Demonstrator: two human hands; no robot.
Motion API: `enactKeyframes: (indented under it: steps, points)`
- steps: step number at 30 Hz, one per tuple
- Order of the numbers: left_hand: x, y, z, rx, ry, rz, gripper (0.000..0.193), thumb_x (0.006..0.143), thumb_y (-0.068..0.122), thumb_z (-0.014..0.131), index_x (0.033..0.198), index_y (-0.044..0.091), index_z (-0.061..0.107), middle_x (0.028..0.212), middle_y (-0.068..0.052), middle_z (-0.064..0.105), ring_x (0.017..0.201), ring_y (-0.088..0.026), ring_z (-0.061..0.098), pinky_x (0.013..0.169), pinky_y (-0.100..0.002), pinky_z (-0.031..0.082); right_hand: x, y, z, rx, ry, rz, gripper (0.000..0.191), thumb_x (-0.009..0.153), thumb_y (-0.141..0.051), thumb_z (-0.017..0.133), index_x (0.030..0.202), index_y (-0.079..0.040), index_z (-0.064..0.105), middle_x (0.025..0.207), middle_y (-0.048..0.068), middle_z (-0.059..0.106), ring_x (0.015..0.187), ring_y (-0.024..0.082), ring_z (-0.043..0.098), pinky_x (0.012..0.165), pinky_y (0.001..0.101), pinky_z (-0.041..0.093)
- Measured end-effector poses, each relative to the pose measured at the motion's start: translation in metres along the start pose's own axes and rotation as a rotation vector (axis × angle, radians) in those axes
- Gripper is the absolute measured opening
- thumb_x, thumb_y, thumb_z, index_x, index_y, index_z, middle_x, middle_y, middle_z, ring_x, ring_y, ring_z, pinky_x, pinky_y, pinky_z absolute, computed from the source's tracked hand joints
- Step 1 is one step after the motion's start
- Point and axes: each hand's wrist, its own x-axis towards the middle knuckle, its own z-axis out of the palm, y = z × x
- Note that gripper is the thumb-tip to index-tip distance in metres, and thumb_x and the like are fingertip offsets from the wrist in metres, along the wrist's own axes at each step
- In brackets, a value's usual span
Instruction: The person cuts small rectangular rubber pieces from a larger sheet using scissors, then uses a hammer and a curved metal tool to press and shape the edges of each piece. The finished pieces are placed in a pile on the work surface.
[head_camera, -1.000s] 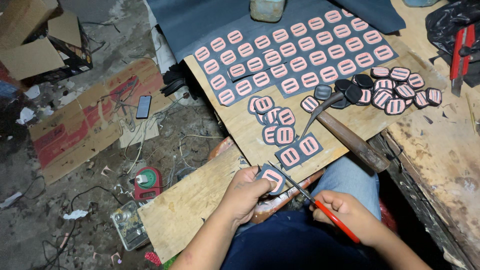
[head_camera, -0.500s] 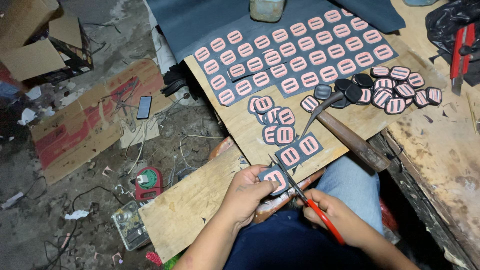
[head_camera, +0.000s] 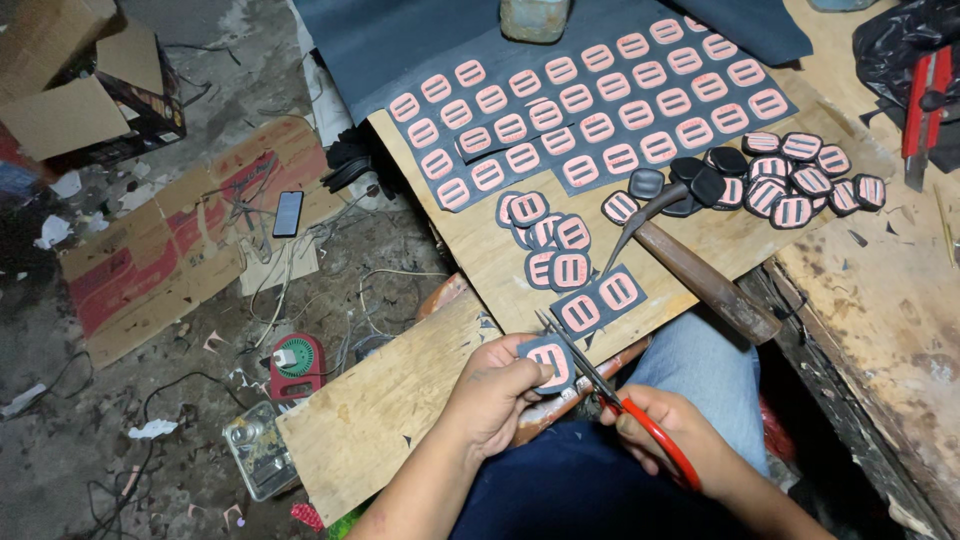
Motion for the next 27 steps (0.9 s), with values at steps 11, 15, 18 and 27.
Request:
enactKeyframes:
  steps: [11,15,18,27]
  points:
    - [0.004,-0.013,0.002,0.2,0.004,0.153,0.021,0.089,-0.001,0.06,0.107,-0.005,0.069,0.094,-0.01,0.076,0.079,-0.013,0.071,0.074,-0.026,0.057,0.008,-0.02,0.013,-0.118,0.019,-0.013,0.031,0.093,-0.02,0.059,0.119,-0.004,0.062,0.086,0.0,0.06,0.071,0.009,0.056,0.065,0.0261,0.051]
    - [0.003,-0.008,0.003,0.193,-0.016,0.125,0.021,0.089,-0.002,0.059,0.106,-0.006,0.07,0.094,-0.011,0.076,0.078,-0.013,0.071,0.073,-0.027,0.056,0.009,-0.026,0.016,-0.154,0.016,-0.042,0.03,0.092,-0.02,0.06,0.116,-0.004,0.064,0.084,0.0,0.061,0.068,0.01,0.057,0.063,0.0256,0.051]
    - [0.002,-0.003,0.001,0.16,-0.039,0.102,0.022,0.088,-0.003,0.058,0.106,-0.007,0.071,0.095,-0.012,0.076,0.078,-0.013,0.07,0.073,-0.027,0.055,0.004,-0.031,0.013,-0.166,0.04,0.048,0.027,0.092,-0.022,0.062,0.113,-0.005,0.065,0.076,-0.001,0.058,0.062,0.01,0.052,0.058,0.0246,0.045]
    - [0.008,0.003,-0.007,0.204,-0.056,0.067,0.025,0.086,-0.004,0.057,0.106,-0.011,0.071,0.094,-0.012,0.076,0.077,-0.014,0.07,0.074,-0.027,0.057,-0.003,-0.028,-0.007,-0.264,0.072,0.167,0.019,0.089,-0.022,0.071,0.098,-0.005,0.068,0.068,-0.002,0.054,0.055,0.008,0.046,0.05,0.0255,0.038]
